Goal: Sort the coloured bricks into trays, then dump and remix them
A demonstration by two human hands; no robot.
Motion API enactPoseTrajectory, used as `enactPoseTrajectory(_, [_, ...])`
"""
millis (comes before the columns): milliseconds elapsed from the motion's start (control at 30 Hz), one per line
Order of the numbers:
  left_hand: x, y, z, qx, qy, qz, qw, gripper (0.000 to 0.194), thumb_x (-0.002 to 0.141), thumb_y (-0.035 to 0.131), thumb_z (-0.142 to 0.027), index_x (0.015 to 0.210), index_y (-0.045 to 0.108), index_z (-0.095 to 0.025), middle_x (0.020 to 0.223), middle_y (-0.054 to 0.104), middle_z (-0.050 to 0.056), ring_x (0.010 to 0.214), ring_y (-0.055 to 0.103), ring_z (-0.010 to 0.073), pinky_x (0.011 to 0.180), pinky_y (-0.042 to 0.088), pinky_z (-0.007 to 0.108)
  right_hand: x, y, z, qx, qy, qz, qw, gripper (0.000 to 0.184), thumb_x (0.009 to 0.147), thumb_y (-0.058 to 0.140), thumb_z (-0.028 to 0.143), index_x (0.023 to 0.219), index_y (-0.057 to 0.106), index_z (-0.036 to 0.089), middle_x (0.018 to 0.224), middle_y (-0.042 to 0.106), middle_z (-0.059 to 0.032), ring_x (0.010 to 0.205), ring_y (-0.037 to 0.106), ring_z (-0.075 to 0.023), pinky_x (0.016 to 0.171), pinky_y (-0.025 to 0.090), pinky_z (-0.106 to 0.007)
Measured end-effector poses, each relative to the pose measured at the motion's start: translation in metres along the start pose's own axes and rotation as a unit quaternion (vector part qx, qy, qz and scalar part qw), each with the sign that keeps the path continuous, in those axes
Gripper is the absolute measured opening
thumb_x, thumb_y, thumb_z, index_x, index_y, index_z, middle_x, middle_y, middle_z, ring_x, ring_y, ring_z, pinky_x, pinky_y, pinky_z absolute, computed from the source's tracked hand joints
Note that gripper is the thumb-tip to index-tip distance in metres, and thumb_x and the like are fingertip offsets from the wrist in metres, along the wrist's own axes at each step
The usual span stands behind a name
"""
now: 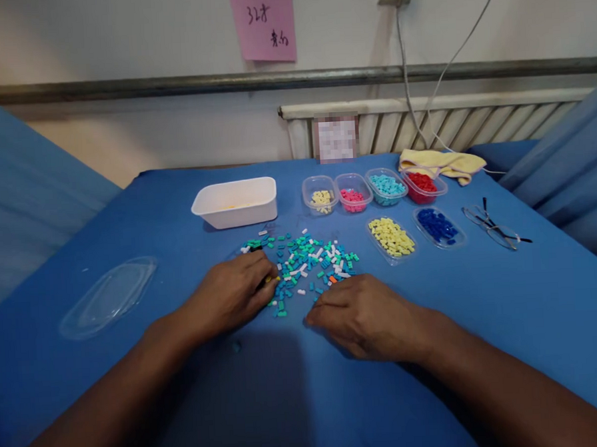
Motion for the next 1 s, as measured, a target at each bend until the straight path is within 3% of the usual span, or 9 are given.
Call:
enactPoseTrajectory(67, [-0.001, -0.004, -0.001, -0.076, -0.015, -0.033, 0.996, 0.025, 0.11, 0.053, -0.034, 0.106, 0.073, -0.019, 0.104, 0.072, 0.008, 0.095, 0.067, 0.023, 0.084, 0.049, 0.036, 0.001, 0.0, -0.001, 0.006, 0.009, -0.021, 1.0, 0.022, 0.112, 0.057, 0.017, 0.128, 0.072, 0.02, 0.103, 0.084, -0.0073, 0.085, 0.079, -0.019, 0.076, 0.063, -0.032])
enactPoseTrajectory(133, [-0.002, -0.006, -0.006, -0.218, -0.055, -0.056, 0.973, 0.028, 0.109, 0.057, -0.042, 0.104, 0.073, -0.019, 0.095, 0.07, 0.005, 0.086, 0.064, 0.0197, 0.079, 0.048, 0.033, 0.002, -0.001, -0.002, -0.003, 0.039, -0.062, 0.997, 0.022, 0.113, 0.06, 0.02, 0.132, 0.07, 0.02, 0.106, 0.085, -0.0076, 0.088, 0.08, -0.0199, 0.079, 0.064, -0.033])
enactPoseTrajectory(233, [-0.001, -0.001, -0.025, -0.457, -0.135, -0.026, 0.879, 0.035, 0.104, 0.066, -0.053, 0.101, 0.073, -0.019, 0.075, 0.057, -0.002, 0.067, 0.049, 0.0134, 0.062, 0.038, 0.026, 0.005, -0.001, -0.003, 0.003, 0.092, -0.133, 0.987, 0.027, 0.112, 0.066, 0.026, 0.139, 0.067, 0.022, 0.114, 0.085, -0.0088, 0.097, 0.081, -0.0211, 0.087, 0.066, -0.035])
enactPoseTrajectory(333, [0.001, 0.008, -0.051, -0.57, -0.147, 0.01, 0.809, 0.033, 0.098, 0.074, -0.05, 0.098, 0.074, -0.017, 0.072, 0.057, -0.003, 0.064, 0.047, 0.0108, 0.06, 0.036, 0.024, 0.008, 0.001, -0.003, 0.063, 0.118, -0.166, 0.977, 0.027, 0.112, 0.069, 0.025, 0.138, 0.069, 0.024, 0.115, 0.085, -0.007, 0.1, 0.081, -0.0189, 0.089, 0.066, -0.032])
enactPoseTrajectory(433, [0.003, 0.018, -0.061, -0.61, -0.16, -0.014, 0.776, 0.031, 0.095, 0.078, -0.047, 0.097, 0.074, -0.017, 0.074, 0.063, -0.002, 0.066, 0.055, 0.0108, 0.063, 0.043, 0.024, 0.008, 0.004, -0.006, 0.117, 0.137, -0.189, 0.965, 0.024, 0.111, 0.069, 0.023, 0.134, 0.073, 0.027, 0.111, 0.086, -0.0045, 0.097, 0.081, -0.017, 0.088, 0.065, -0.03])
enactPoseTrajectory(600, [0.003, 0.031, -0.053, -0.64, -0.188, -0.017, 0.745, 0.037, 0.09, 0.085, -0.048, 0.106, 0.083, -0.016, 0.077, 0.072, 0.001, 0.069, 0.064, 0.0124, 0.069, 0.053, 0.027, 0.005, 0.011, -0.015, 0.139, 0.175, -0.202, 0.954, 0.019, 0.108, 0.071, 0.022, 0.125, 0.079, 0.027, 0.102, 0.086, -0.0025, 0.089, 0.08, -0.0165, 0.082, 0.063, -0.03])
enactPoseTrajectory(700, [0.003, 0.033, -0.05, -0.655, -0.171, -0.026, 0.735, 0.039, 0.088, 0.088, -0.046, 0.115, 0.086, -0.017, 0.085, 0.076, 0.003, 0.074, 0.067, 0.0127, 0.075, 0.057, 0.029, 0.005, 0.011, -0.018, 0.15, 0.196, -0.21, 0.946, 0.016, 0.108, 0.071, 0.025, 0.121, 0.08, 0.026, 0.099, 0.084, -0.0029, 0.086, 0.079, -0.0167, 0.079, 0.063, -0.03])
enactPoseTrajectory(900, [0.002, 0.039, -0.05, -0.707, -0.18, -0.052, 0.682, 0.054, 0.082, 0.095, -0.036, 0.132, 0.082, -0.021, 0.105, 0.083, 0.005, 0.089, 0.076, 0.0159, 0.089, 0.063, 0.034, 0.006, 0.008, -0.014, 0.151, 0.182, -0.22, 0.946, 0.013, 0.108, 0.071, 0.025, 0.118, 0.079, 0.026, 0.103, 0.085, -0.0046, 0.093, 0.081, -0.0189, 0.083, 0.066, -0.034])
enactPoseTrajectory(1000, [0.002, 0.041, -0.051, -0.713, -0.194, -0.042, 0.672, 0.055, 0.082, 0.095, -0.035, 0.132, 0.081, -0.02, 0.111, 0.085, 0.008, 0.096, 0.079, 0.0178, 0.087, 0.063, 0.032, 0.007, 0.007, -0.013, 0.139, 0.168, -0.23, 0.949, 0.014, 0.107, 0.072, 0.023, 0.119, 0.078, 0.027, 0.104, 0.084, -0.0047, 0.095, 0.081, -0.0196, 0.084, 0.066, -0.034])
Point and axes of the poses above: each hand's wrist, its own x-axis towards the middle knuckle, its own y-axis out of the palm, z = x × y, the point moved 3 cm from there along x, towards the middle knuckle
